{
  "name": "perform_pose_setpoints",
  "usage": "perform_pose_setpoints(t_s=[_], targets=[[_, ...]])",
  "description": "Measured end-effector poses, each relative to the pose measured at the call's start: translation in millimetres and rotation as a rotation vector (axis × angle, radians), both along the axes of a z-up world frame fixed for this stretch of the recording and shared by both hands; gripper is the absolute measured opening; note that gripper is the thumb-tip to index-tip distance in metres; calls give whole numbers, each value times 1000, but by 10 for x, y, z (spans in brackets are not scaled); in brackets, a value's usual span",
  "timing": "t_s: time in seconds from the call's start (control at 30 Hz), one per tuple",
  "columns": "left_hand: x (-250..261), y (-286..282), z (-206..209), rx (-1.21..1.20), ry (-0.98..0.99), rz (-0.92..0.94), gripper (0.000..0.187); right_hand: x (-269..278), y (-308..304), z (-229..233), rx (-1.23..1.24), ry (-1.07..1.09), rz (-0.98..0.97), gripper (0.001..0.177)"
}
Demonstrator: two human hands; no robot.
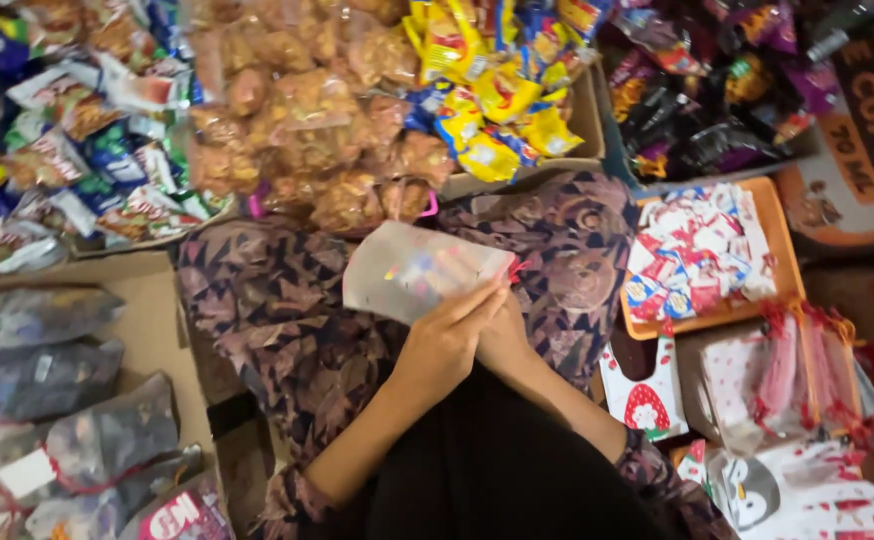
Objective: Packing various snack items into small plastic gift bags and tying them closed.
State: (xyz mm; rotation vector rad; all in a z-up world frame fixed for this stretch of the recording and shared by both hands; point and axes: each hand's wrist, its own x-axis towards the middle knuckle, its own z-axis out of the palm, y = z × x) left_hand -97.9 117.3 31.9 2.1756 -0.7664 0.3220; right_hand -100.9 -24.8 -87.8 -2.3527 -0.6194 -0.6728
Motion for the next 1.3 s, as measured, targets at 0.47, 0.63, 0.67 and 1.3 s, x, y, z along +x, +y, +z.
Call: perform_pose_setpoints(t_s=[0.47, 0.63, 0.67, 1.3], targets=[[-115, 761, -213, 444, 4, 447, 32, 125, 459, -193, -44, 79, 423, 33], [-157, 546, 101, 304, 141, 221, 26, 202, 569, 29, -122, 61, 431, 30], [-182, 509, 180, 315, 174, 192, 25, 220, 589, 90, -144, 58, 430, 29], [551, 1842, 879, -139, 27, 569, 53, 1325, 1494, 2073, -232, 2, 509, 30]])
